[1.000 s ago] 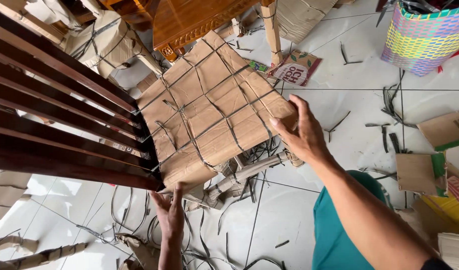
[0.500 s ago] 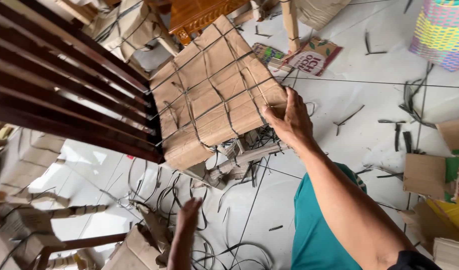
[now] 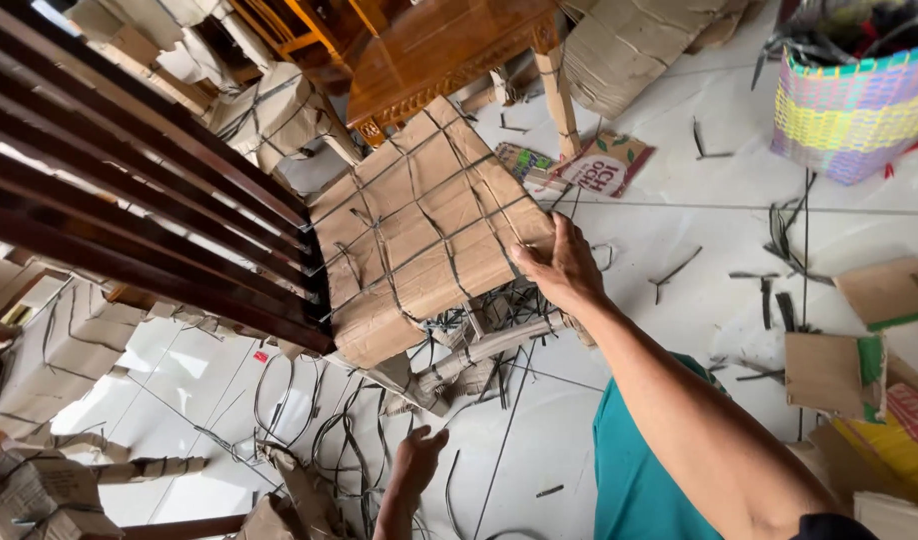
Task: Wrap wooden chairs with cardboard and secure them with plastic straps
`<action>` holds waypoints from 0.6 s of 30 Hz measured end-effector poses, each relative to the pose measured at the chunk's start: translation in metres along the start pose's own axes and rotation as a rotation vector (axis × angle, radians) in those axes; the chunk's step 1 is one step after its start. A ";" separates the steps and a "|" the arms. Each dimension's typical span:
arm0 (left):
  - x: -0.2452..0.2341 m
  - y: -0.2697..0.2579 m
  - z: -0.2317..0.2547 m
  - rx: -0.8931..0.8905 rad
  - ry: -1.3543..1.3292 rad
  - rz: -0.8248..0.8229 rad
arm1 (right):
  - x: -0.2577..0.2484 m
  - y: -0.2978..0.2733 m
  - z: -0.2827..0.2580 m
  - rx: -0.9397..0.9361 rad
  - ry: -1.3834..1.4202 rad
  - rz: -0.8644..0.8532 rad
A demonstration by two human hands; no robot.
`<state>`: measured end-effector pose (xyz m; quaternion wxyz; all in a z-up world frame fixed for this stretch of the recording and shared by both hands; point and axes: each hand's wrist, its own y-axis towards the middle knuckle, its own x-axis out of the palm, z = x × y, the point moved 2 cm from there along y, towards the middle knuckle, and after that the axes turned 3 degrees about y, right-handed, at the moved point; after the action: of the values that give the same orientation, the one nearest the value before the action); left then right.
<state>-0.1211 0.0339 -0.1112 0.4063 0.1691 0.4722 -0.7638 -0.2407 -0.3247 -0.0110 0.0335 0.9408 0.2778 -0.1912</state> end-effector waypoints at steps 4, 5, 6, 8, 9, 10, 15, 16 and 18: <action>-0.011 -0.009 0.027 0.124 -0.225 0.098 | -0.014 -0.019 -0.015 0.001 0.044 -0.043; -0.021 -0.027 0.045 0.077 -0.332 0.218 | -0.020 -0.028 -0.025 0.027 0.113 -0.076; -0.033 -0.043 0.069 0.044 -0.421 0.328 | -0.030 -0.036 -0.034 0.062 0.191 -0.089; -0.053 -0.051 0.091 0.066 -0.471 0.413 | -0.032 -0.024 -0.032 0.152 0.332 -0.044; -0.063 -0.054 0.104 0.069 -0.533 0.499 | -0.035 -0.018 -0.030 0.237 0.466 -0.020; -0.069 -0.047 0.113 0.099 -0.517 0.478 | -0.038 -0.012 -0.034 0.239 0.479 0.019; -0.094 -0.032 0.148 0.322 -0.669 0.684 | -0.010 0.022 -0.005 0.529 0.612 -0.157; -0.096 -0.021 0.148 0.325 -0.671 0.669 | -0.008 0.027 0.002 0.531 0.609 -0.142; -0.097 0.003 0.136 0.056 -0.495 0.491 | 0.003 0.032 0.016 0.492 0.829 -0.150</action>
<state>-0.0421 -0.0387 0.0171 0.6752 0.0985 0.2834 -0.6738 -0.2268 -0.3532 -0.0286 -0.3172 0.8951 0.2814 0.1379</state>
